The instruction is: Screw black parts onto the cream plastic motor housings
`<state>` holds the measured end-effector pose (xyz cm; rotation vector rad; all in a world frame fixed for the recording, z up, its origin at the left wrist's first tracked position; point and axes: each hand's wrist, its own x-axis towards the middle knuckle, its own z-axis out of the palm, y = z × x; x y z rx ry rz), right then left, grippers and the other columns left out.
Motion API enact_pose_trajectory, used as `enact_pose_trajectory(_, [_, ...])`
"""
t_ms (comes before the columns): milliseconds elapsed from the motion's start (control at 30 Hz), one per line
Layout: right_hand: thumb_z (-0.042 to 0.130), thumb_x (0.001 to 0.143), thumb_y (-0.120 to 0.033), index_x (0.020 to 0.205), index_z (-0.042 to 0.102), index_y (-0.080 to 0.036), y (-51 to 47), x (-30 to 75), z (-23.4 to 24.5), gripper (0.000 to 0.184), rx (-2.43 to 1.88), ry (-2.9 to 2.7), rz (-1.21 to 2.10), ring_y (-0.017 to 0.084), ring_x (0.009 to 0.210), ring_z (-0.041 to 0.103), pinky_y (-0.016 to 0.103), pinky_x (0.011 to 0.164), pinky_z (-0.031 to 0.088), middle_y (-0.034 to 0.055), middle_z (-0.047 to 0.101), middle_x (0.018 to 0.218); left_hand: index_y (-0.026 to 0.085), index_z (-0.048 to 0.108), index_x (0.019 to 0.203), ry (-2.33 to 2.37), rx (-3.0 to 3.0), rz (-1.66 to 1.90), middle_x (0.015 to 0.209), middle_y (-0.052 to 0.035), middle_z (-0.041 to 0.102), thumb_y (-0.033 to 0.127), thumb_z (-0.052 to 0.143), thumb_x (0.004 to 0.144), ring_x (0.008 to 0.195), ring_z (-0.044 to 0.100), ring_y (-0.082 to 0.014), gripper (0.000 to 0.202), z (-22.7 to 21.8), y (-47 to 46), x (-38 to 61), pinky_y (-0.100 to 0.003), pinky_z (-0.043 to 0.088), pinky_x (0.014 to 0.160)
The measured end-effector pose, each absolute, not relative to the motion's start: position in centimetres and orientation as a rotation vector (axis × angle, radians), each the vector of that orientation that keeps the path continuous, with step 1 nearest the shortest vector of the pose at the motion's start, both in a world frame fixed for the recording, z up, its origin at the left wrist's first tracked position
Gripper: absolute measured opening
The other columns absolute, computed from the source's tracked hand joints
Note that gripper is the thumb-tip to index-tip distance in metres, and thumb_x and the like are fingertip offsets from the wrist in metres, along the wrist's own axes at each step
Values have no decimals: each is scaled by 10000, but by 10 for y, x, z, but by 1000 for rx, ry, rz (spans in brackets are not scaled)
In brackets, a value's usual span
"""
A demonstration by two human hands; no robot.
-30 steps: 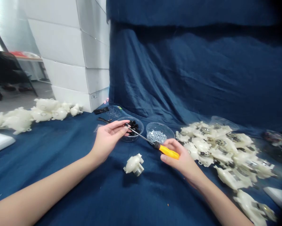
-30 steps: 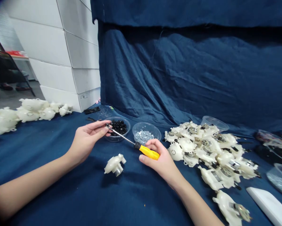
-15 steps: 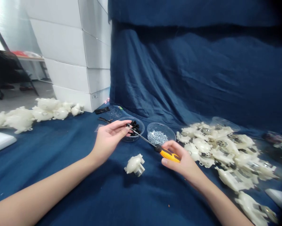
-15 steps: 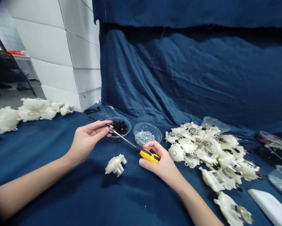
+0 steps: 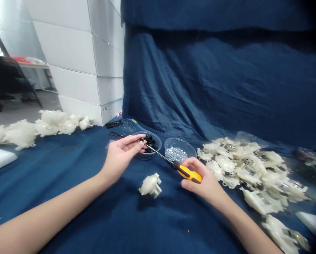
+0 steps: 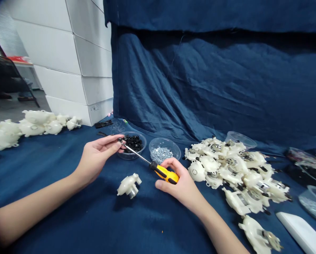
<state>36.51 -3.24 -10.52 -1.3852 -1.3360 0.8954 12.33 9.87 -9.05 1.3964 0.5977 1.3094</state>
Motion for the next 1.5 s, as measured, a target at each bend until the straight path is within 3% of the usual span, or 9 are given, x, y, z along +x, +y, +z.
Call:
enact_pose_trajectory(167, [756, 825, -485, 1033, 668, -230, -32, 370, -110, 340, -1531, -1397, 566, 204, 829, 652, 314, 733, 495, 53, 699, 974, 164, 782, 1102, 596, 1468, 1326, 1006, -86, 781, 302, 801, 819, 883, 751, -208, 316, -88, 97, 122, -322, 647, 837])
enact_pose_trajectory(333, [519, 953, -613, 1052, 636, -185, -30, 372, -106, 454, -1413, -1311, 1078, 126, 531, 517, 245, 488, 328, 44, 683, 746, 203, 792, 1087, 525, 1571, 1367, 1015, -59, 745, 290, 774, 845, 889, 732, -182, 258, -90, 96, 121, -300, 649, 841])
enact_pose_trajectory(400, [575, 929, -600, 1093, 601, -202, -31, 369, -104, 431, -1405, -1329, 1088, 118, 528, 498, 242, 506, 346, 25, 676, 746, 200, 789, 1091, 544, 1516, 1355, 1000, -59, 759, 286, 779, 844, 879, 738, -179, 262, -91, 97, 122, -284, 647, 824])
enact_pose_trajectory(500, [791, 797, -470, 1062, 594, -237, -32, 365, -104, 405, -1457, -1466, 713, 163, 733, 599, 292, 680, 471, 30, 675, 945, 189, 783, 1103, 582, 1452, 1347, 988, -65, 779, 279, 792, 836, 873, 746, -177, 282, -91, 98, 122, -265, 641, 813])
enact_pose_trajectory(633, [723, 877, -411, 1025, 678, -241, -34, 368, -105, 230, -1494, -1595, 319, 240, 940, 637, 373, 863, 486, 65, 675, 1025, 192, 783, 1105, 561, 1497, 1359, 1002, -58, 760, 271, 782, 843, 869, 739, -170, 273, -90, 97, 122, -271, 639, 828])
enact_pose_trajectory(733, [663, 918, -465, 1086, 696, -227, -33, 373, -108, 293, -1461, -1499, 553, 243, 932, 653, 377, 863, 498, 77, 708, 1016, 209, 789, 1094, 520, 1560, 1362, 1004, -43, 728, 260, 765, 857, 858, 727, -155, 244, -90, 95, 121, -268, 637, 845])
enact_pose_trajectory(933, [514, 987, -561, 1106, 644, -184, -32, 370, -113, 415, -1355, -1417, 1059, 131, 592, 515, 263, 576, 402, 25, 655, 747, 214, 789, 1104, 532, 1523, 1342, 998, -43, 743, 257, 773, 855, 873, 727, -143, 253, -91, 97, 121, -227, 632, 838])
enact_pose_trajectory(1133, [680, 910, -505, 1154, 627, -259, -32, 371, -118, 351, -1529, -1579, 683, 182, 853, 623, 303, 775, 466, 24, 682, 998, 243, 779, 1147, 504, 1513, 1328, 1008, -22, 745, 238, 782, 850, 873, 728, -127, 297, -91, 96, 122, -204, 636, 828])
enact_pose_trajectory(1500, [658, 935, -496, 1117, 598, -237, -29, 373, -119, 323, -1359, -1498, 882, 194, 908, 645, 332, 847, 461, 29, 715, 952, 284, 723, 1253, 374, 1509, 1284, 1059, -39, 762, 175, 783, 841, 937, 729, -156, 430, -87, 93, 120, -255, 649, 833])
